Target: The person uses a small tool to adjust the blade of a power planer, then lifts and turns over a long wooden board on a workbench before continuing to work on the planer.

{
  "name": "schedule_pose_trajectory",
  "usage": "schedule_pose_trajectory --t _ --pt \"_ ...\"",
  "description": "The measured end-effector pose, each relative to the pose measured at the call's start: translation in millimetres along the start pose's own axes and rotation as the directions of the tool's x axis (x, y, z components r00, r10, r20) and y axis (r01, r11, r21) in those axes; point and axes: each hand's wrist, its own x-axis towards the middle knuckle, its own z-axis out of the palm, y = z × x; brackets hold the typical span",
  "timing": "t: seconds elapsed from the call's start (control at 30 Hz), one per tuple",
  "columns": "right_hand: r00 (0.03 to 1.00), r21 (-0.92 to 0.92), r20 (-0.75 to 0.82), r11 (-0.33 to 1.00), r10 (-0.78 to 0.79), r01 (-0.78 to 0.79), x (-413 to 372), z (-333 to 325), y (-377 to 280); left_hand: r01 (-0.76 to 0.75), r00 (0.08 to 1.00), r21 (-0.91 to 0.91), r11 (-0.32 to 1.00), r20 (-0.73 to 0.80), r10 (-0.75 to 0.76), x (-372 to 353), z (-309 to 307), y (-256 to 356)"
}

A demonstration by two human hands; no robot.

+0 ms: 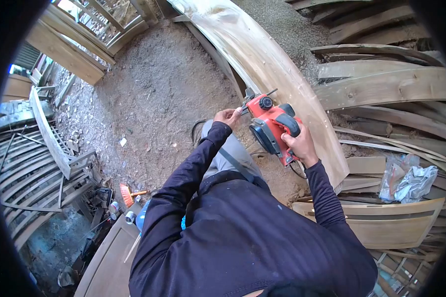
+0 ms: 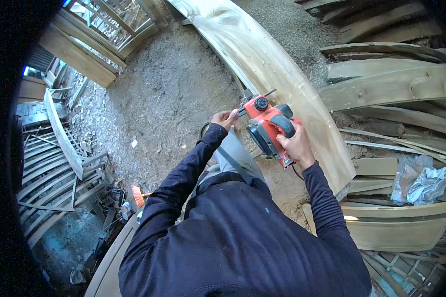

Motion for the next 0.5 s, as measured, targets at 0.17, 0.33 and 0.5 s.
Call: schedule_pose_trajectory --t 0.17,0.33,0.5 --pt "1.000 -0.028 -0.003 0.999 -0.024 0.024 45.6 21.9 -18.6 -0.036 0.997 0.081 0.996 -0.058 0.041 36.2 -31.3 17.3" --pt "0.997 -0.080 -0.034 0.994 -0.075 0.072 95.8 47.1 -40.6 0.001 0.999 0.065 0.998 -0.054 0.003 91.8 -64.5 11.2" --pt "0.997 -0.044 -0.015 0.996 -0.075 0.075 145.3 74.2 -65.1 0.039 0.999 0.014 0.999 -0.026 -0.038 139.3 -105.0 19.3"
